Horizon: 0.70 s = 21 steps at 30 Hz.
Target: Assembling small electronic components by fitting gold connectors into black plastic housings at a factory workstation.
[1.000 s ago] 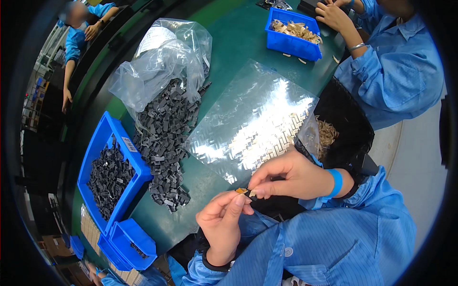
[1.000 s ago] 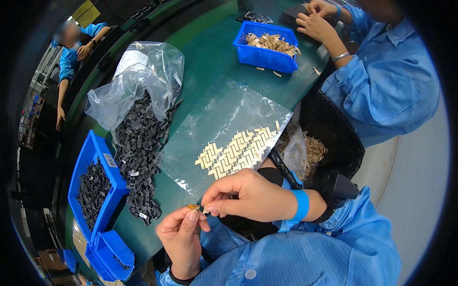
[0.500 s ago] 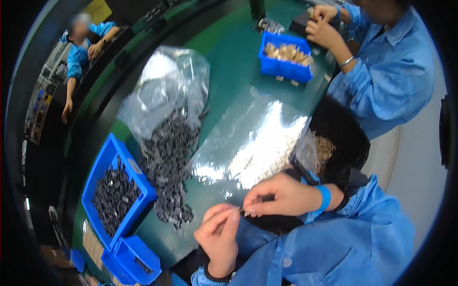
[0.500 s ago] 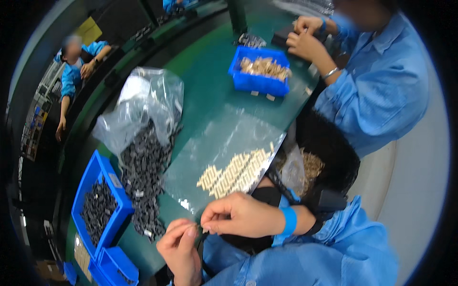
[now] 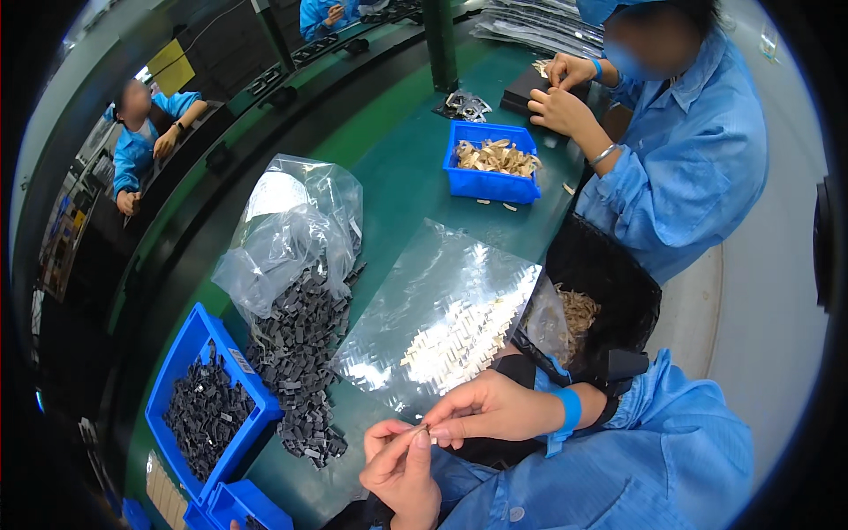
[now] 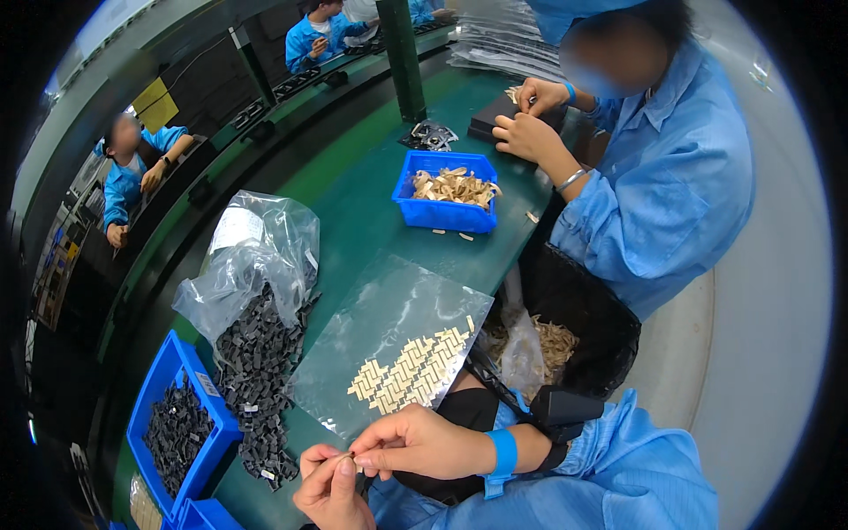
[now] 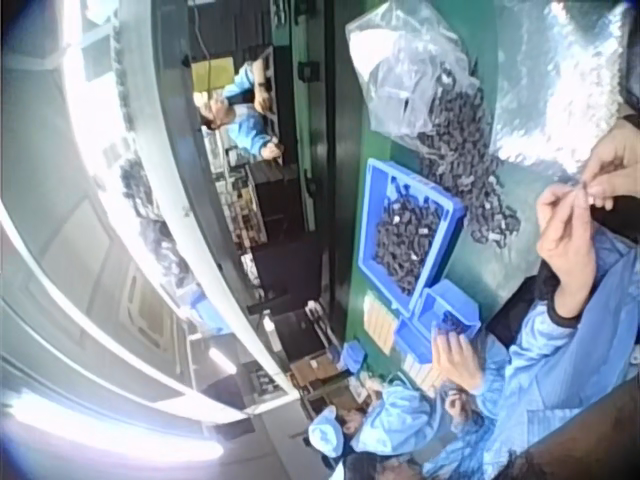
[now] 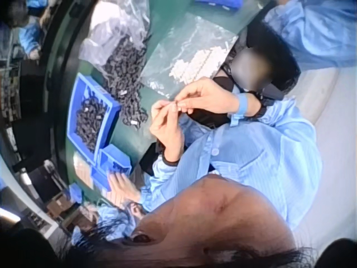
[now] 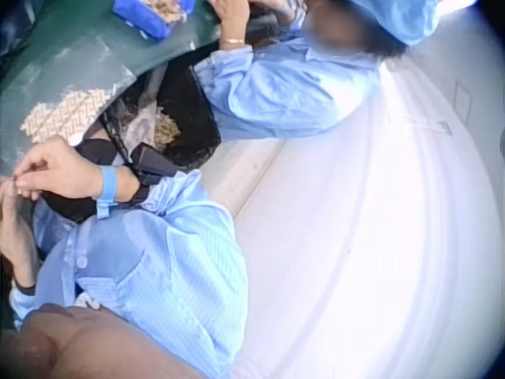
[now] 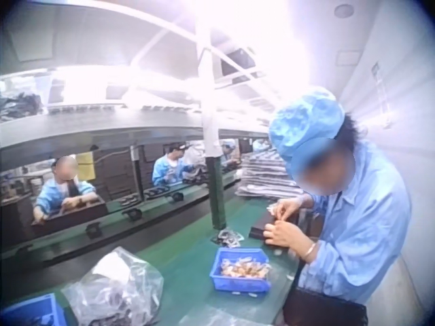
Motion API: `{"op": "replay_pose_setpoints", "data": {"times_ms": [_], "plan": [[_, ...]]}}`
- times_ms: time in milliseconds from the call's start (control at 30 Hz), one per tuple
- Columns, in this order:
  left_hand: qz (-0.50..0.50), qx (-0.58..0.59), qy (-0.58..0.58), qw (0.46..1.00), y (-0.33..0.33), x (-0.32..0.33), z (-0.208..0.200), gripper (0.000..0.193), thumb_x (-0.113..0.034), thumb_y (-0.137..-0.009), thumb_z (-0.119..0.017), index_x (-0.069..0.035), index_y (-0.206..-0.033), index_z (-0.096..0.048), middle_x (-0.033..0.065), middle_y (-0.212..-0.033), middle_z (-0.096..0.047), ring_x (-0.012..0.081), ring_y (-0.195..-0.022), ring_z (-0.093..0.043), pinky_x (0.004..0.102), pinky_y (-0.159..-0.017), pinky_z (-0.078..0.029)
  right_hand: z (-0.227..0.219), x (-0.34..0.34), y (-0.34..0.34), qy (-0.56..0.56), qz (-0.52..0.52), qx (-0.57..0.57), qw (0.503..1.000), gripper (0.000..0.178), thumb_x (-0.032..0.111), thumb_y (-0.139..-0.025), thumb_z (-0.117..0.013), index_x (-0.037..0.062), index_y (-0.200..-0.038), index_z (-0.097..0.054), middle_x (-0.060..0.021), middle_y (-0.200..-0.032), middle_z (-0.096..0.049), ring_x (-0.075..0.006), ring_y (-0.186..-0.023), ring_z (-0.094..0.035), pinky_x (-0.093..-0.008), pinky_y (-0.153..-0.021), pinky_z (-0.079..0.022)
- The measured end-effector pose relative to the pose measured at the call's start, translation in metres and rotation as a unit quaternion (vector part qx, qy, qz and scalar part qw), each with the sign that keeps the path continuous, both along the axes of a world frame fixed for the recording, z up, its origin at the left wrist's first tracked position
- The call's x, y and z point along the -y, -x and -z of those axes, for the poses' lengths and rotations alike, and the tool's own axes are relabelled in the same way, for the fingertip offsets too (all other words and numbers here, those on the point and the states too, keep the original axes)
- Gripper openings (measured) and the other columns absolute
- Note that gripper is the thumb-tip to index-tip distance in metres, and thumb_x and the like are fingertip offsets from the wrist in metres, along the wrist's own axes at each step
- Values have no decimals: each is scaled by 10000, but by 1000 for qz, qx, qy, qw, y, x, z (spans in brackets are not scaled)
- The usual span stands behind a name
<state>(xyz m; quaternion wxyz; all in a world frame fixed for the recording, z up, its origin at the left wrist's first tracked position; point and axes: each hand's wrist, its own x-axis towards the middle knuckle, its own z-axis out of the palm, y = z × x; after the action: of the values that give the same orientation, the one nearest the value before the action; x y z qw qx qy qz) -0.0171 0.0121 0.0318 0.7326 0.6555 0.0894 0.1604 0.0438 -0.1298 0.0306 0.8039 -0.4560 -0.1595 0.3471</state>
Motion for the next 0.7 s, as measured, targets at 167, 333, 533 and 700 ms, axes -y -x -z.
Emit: {"op": "replay_pose_setpoints", "data": {"times_ms": [167, 333, 533, 700], "plan": [[9, -20, 89, 996, -3, 10, 2, 90, 48, -754, -587, 64, -826, -639, 112, -925, -501, 150, -805, -509, 231, -718, -409, -1, 4, -2, 33, 28, 26, 999, 179, 34, -849, -547, -65, -998, -563, -86, -811, -606, -118, -748, -590, -223, -656, -494], [125, -68, 349, 926, -11, 11, -3, 118, -36, -817, -542, 37, -868, -619, 88, -960, -503, 165, -883, -494, 293, -793, -398, -7, 12, -4, 12, 58, 31, 998, 148, 47, -833, -562, -45, -948, -579, -48, -847, -604, -75, -730, -557, -194, -659, -458], [62, -85, 376, 921, -12, -4, -4, 153, -153, -823, -560, -28, -904, -595, 61, -939, -551, 172, -907, -497, 339, -789, -410, -22, 83, -40, 322, 97, 292, 895, 113, 84, -736, -627, -16, -787, -616, -44, -687, -614, -74, -652, -564, -220, -591, -448], [17, -38, 174, 984, -7, -16, -3, 105, -93, -792, -598, -8, -853, -607, 82, -906, -527, 175, -850, -487, 306, -760, -404, -16, 145, -48, 650, 65, 462, 600, 94, 89, -685, -561, 9, -637, -550, -125, -586, -535, -241, -557, -549, -351, -524, -424]]}}
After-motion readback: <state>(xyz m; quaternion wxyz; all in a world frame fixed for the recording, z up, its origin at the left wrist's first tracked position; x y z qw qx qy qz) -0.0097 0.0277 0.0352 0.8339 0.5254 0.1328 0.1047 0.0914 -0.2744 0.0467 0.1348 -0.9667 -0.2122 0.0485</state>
